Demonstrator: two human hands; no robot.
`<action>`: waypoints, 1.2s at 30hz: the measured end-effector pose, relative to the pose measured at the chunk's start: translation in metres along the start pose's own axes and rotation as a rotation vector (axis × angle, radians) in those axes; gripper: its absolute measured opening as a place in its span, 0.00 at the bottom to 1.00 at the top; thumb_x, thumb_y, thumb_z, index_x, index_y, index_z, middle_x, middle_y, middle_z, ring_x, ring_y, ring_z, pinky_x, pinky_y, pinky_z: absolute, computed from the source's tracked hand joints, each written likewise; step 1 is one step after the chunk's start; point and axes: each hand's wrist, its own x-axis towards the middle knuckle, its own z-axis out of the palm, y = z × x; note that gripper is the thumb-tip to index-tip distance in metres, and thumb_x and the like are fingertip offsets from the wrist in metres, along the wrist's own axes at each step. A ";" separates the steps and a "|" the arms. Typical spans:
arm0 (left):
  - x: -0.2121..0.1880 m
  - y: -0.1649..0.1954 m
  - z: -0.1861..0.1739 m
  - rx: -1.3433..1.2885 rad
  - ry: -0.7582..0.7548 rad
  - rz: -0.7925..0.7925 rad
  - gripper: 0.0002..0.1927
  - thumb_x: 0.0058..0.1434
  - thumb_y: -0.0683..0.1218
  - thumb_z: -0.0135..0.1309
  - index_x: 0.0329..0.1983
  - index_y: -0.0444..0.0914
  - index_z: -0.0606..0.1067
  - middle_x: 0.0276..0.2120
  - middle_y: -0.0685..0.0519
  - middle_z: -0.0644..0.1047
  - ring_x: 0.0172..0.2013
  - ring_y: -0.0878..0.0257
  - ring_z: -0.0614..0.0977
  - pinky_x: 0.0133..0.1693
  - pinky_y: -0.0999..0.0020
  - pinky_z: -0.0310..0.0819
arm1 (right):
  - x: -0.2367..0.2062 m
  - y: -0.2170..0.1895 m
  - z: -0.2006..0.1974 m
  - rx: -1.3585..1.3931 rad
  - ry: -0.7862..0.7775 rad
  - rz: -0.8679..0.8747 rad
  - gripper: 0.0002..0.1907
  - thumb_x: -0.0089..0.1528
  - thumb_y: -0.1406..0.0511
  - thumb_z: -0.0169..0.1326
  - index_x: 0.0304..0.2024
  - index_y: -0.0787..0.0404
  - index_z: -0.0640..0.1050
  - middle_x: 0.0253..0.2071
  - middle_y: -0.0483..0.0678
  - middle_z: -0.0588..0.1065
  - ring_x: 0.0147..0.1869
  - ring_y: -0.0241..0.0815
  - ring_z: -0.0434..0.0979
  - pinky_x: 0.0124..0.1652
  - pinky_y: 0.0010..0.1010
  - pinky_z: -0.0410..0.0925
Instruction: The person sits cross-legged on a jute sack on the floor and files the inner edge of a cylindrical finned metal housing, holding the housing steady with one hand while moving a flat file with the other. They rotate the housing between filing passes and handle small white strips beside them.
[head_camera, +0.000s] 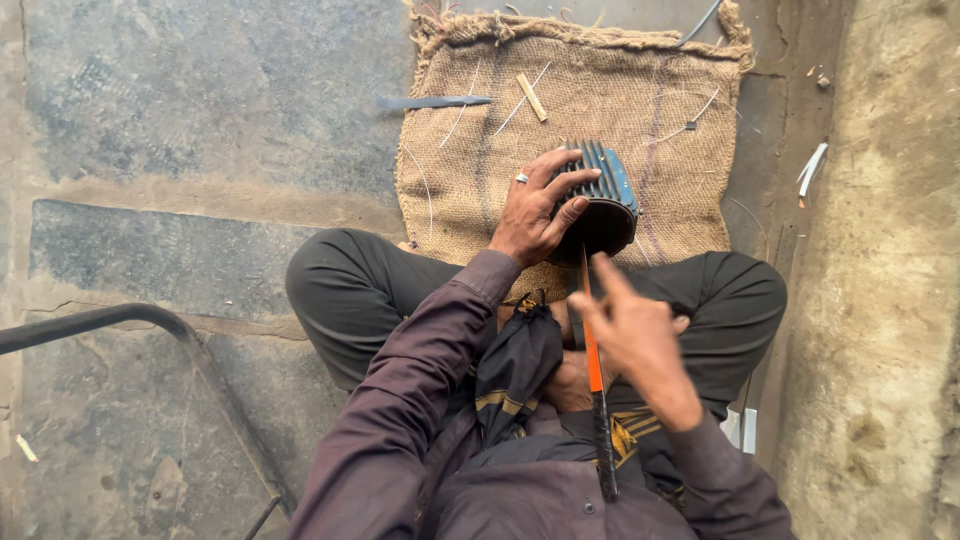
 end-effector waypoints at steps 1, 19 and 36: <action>0.000 0.000 0.000 -0.003 -0.005 -0.004 0.20 0.75 0.59 0.47 0.64 0.49 0.75 0.68 0.50 0.69 0.72 0.47 0.65 0.69 0.49 0.57 | 0.000 0.009 -0.004 0.098 0.029 0.089 0.23 0.65 0.54 0.49 0.61 0.50 0.75 0.28 0.55 0.81 0.33 0.59 0.83 0.40 0.50 0.72; 0.001 -0.005 0.001 0.010 -0.008 0.010 0.20 0.75 0.60 0.45 0.65 0.50 0.74 0.68 0.51 0.69 0.72 0.48 0.66 0.71 0.49 0.57 | -0.001 0.033 0.012 0.420 -0.177 0.188 0.30 0.64 0.55 0.54 0.66 0.57 0.67 0.34 0.51 0.81 0.30 0.42 0.79 0.32 0.34 0.72; 0.007 -0.003 0.000 0.044 -0.019 0.013 0.21 0.75 0.60 0.44 0.64 0.50 0.75 0.67 0.49 0.70 0.71 0.46 0.66 0.68 0.49 0.58 | -0.077 0.059 -0.037 1.252 -0.452 0.287 0.30 0.67 0.62 0.44 0.72 0.63 0.61 0.27 0.50 0.72 0.17 0.37 0.70 0.19 0.25 0.65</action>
